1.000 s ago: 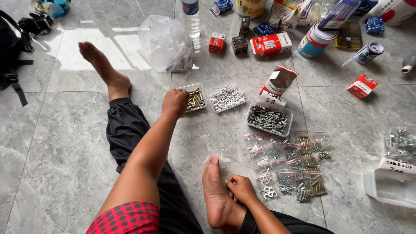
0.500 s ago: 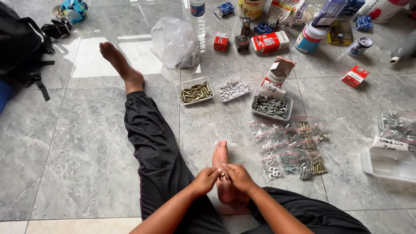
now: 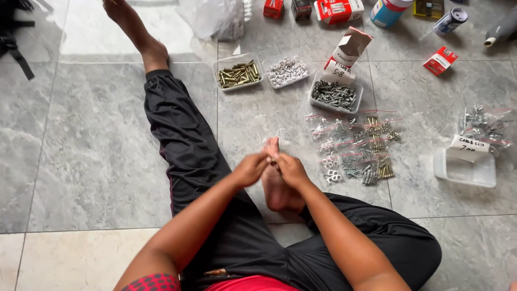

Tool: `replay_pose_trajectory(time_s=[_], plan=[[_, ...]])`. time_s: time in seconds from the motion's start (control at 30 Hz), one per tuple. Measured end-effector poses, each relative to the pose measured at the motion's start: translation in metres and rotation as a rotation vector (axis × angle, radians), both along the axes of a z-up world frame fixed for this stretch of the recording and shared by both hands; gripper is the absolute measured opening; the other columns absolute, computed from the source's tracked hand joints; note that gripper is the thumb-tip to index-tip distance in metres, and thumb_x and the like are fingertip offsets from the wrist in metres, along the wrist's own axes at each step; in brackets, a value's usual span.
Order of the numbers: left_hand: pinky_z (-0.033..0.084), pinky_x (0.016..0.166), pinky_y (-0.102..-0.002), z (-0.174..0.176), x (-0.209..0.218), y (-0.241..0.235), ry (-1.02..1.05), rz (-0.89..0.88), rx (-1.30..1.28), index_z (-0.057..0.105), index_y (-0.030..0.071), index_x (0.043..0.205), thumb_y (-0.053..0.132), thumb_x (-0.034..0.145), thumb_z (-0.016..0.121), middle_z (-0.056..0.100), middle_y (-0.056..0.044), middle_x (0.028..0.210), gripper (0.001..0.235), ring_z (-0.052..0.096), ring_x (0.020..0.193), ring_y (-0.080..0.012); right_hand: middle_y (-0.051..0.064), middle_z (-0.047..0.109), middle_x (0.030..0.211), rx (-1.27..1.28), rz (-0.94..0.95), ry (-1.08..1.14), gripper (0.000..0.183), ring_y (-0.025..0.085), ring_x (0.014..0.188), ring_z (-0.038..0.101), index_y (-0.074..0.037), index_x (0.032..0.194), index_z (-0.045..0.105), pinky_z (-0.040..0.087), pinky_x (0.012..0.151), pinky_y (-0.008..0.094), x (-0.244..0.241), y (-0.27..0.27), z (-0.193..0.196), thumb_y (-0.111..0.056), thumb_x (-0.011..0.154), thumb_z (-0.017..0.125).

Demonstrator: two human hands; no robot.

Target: The person sits on a tiled floor and sorts various hardware items, including screws, bolts, and wall anchors, into plastic containers and bags. They pick up individual pieces, inspect them, and place them into designated piles or packaging.

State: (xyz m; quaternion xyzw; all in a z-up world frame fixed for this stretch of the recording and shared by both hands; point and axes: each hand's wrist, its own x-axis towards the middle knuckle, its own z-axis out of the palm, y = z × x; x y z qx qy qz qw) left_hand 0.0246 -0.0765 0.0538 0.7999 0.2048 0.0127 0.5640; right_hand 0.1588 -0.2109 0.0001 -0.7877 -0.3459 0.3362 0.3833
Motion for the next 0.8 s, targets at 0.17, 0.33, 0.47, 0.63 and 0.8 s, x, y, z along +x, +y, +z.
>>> replay_pose_trajectory(time_s=[0.17, 0.33, 0.47, 0.63, 0.8], plan=[[0.052, 0.092, -0.051, -0.004, 0.0, 0.059, 0.036, 0.163, 0.081, 0.073, 0.007, 0.101, 0.028, 0.106, 0.045, 0.076, -0.017, 0.098, 0.036, 0.068, 0.104, -0.0407, 0.013, 0.069, 0.074, 0.09, -0.005, -0.03, 0.042, 0.03, 0.078, 0.068, -0.01, 0.084, 0.071, 0.054, 0.08, 0.044, -0.004, 0.083, -0.002, -0.04, 0.104, 0.051], [0.051, 0.089, -0.049, -0.072, -0.003, 0.093, 0.089, 0.356, 0.007, 0.074, 0.009, 0.098, 0.029, 0.107, 0.042, 0.076, -0.015, 0.098, 0.039, 0.067, 0.104, -0.0385, 0.017, 0.07, 0.073, 0.083, 0.089, -0.074, 0.037, 0.04, 0.075, 0.068, -0.008, 0.084, 0.067, 0.053, 0.072, 0.048, -0.008, 0.129, -0.031, -0.034, 0.104, 0.051], [0.053, 0.089, -0.046, -0.073, 0.008, 0.102, 0.185, 0.409, -0.007, 0.077, 0.012, 0.096, 0.032, 0.106, 0.044, 0.076, -0.012, 0.095, 0.04, 0.069, 0.103, -0.0341, 0.012, 0.068, 0.076, 0.17, 0.052, 0.057, 0.011, 0.027, 0.067, 0.066, -0.012, 0.099, 0.061, 0.053, 0.069, 0.041, -0.006, 0.133, -0.05, -0.021, 0.102, 0.054], [0.051, 0.085, -0.042, -0.107, 0.024, 0.106, 0.154, 0.429, -0.16, 0.078, 0.013, 0.092, 0.035, 0.101, 0.052, 0.074, -0.011, 0.088, 0.035, 0.068, 0.092, -0.031, 0.01, 0.064, 0.084, 0.299, -0.021, 0.44, 0.021, 0.016, 0.059, 0.061, -0.009, 0.118, 0.055, 0.046, 0.049, 0.024, 0.015, 0.132, -0.076, -0.004, 0.098, 0.055], [0.049, 0.078, -0.036, -0.108, 0.028, 0.101, 0.105, 0.42, -0.242, 0.078, 0.015, 0.091, 0.036, 0.097, 0.056, 0.07, -0.008, 0.08, 0.03, 0.063, 0.083, -0.0224, 0.006, 0.054, 0.07, 0.43, -0.147, 0.616, 0.018, 0.015, 0.051, 0.059, -0.007, 0.118, 0.056, 0.043, 0.042, 0.021, 0.021, 0.127, -0.082, -0.02, 0.105, 0.056]])
